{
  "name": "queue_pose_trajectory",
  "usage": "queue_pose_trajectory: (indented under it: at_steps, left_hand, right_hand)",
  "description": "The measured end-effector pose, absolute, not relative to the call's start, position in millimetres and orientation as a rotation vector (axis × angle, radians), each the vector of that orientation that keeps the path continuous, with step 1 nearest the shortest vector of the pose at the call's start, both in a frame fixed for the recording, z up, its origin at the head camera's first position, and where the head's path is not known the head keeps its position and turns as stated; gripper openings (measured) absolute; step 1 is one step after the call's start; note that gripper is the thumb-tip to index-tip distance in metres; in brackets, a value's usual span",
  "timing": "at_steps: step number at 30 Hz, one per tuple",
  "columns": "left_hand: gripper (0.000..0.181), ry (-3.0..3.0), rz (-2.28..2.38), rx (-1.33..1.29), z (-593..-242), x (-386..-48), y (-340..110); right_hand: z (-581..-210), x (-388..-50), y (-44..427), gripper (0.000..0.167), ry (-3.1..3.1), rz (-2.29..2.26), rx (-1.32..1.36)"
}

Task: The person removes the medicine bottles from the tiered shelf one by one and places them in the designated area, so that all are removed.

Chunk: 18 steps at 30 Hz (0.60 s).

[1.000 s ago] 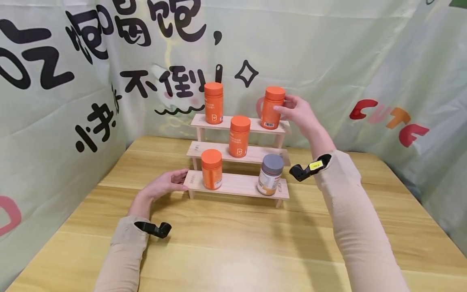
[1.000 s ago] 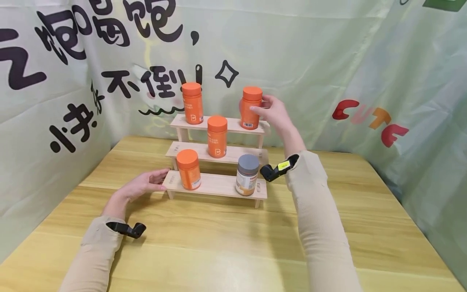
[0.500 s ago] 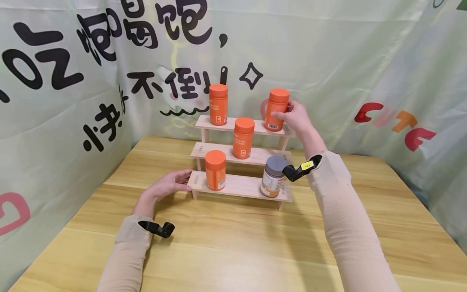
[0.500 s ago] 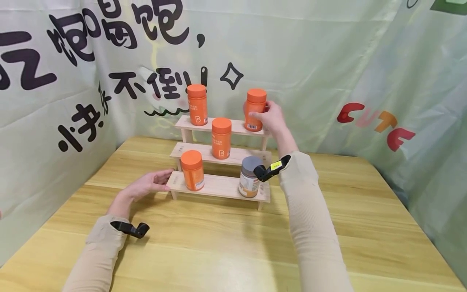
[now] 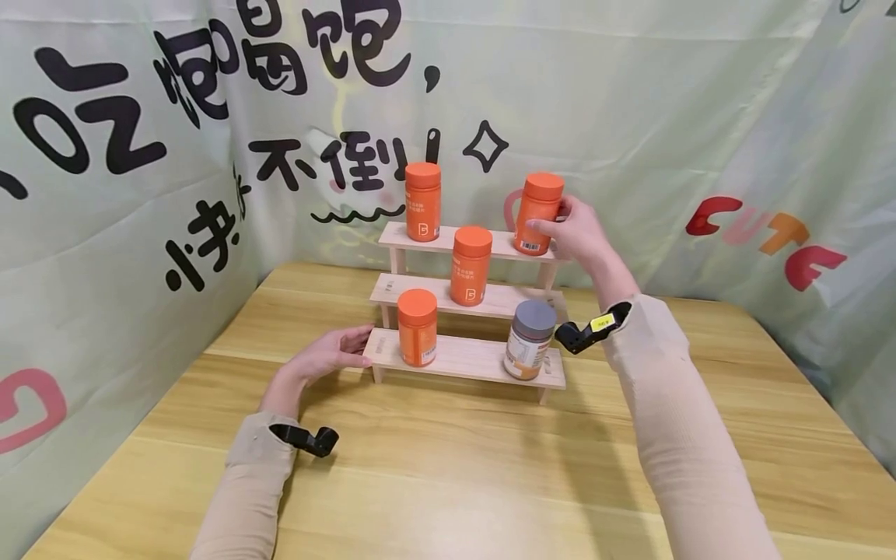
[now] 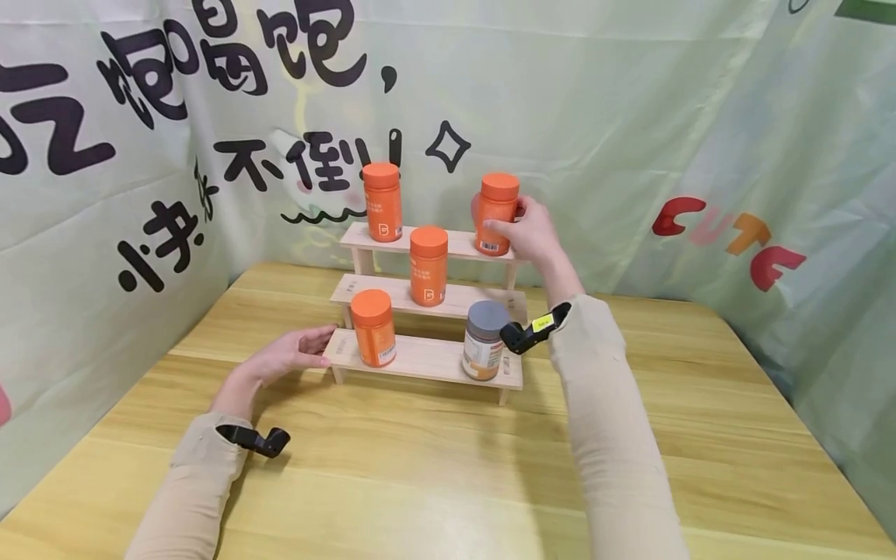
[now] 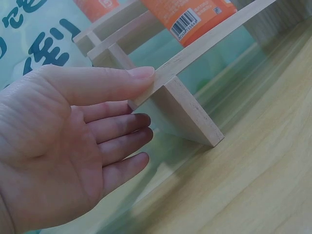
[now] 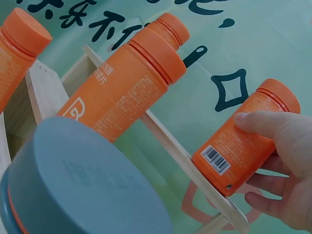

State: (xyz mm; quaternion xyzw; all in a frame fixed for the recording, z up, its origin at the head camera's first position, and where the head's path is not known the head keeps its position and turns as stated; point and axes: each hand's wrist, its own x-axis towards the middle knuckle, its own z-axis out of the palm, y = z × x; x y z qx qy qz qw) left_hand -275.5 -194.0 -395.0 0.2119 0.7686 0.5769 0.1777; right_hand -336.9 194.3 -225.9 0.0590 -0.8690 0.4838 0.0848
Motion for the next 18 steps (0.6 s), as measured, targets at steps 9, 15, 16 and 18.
queue_pose_trajectory:
  at_steps: [9,15,16,18]
  left_hand:
    - [0.078,2.178,1.629,0.611,-395,-274,-194]
    - [0.078,2.191,1.619,0.609,-393,-273,-194]
    - [0.078,2.192,1.618,0.608,-393,-273,-194]
    - [0.078,2.193,1.620,0.607,-393,-273,-194]
  right_hand:
    - [-227,-326,211,0.059,-2.559,1.425,0.177]
    - [-224,-319,229,0.062,-2.542,1.374,0.153]
    - [-223,-318,232,0.062,-2.537,1.371,0.151]
    - [-222,-317,239,0.064,-2.530,1.360,0.141]
